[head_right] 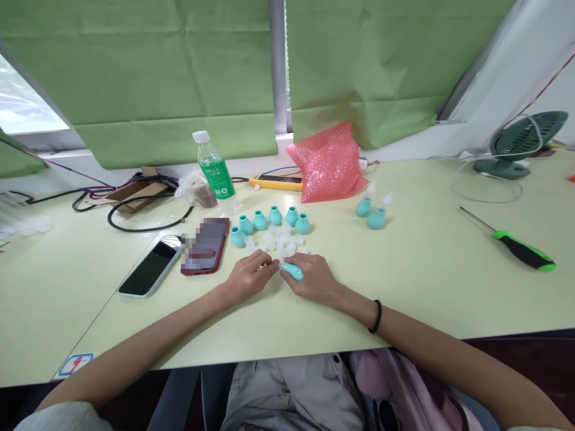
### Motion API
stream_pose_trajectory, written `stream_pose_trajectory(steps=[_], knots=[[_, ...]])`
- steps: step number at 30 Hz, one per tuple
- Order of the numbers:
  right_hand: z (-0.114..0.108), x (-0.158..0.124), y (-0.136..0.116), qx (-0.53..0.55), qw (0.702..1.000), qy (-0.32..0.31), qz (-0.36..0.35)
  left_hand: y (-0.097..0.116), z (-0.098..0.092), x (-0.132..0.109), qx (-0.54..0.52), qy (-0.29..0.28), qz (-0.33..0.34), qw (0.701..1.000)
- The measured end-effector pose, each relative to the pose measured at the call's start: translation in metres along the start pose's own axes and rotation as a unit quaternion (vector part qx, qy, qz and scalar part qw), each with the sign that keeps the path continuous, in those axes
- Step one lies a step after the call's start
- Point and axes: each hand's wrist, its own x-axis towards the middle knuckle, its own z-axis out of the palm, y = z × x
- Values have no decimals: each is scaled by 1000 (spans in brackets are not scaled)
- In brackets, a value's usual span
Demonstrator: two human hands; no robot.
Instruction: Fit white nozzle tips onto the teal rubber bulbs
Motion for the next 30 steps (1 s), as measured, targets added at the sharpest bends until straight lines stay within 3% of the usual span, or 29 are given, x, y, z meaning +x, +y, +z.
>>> stream_pose_trajectory(steps=[5, 9, 16, 19, 23, 27, 30], knots=[[1, -3, -1, -61, 998, 16, -28, 4, 4, -1, 0, 23, -2, 1000], [-1, -3, -2, -104, 993, 6, -47, 4, 4, 1, -71, -1, -57, 996], [-5, 0, -4, -127, 989, 30, -65, -4, 2, 2, -185, 43, -95, 977], [-5, -1, -4, -133, 989, 16, -59, -6, 2, 2, -150, 16, -67, 986], [-3, -2, -5, -137, 989, 4, -48, -4, -3, 4, -27, -11, 7, 1000], [-1, -3, -6, -138, 989, -5, -47, -1, -11, 7, 77, -35, 125, 989], [-2, -3, -7, -135, 989, -9, -53, -1, -11, 7, 100, -45, 155, 982]])
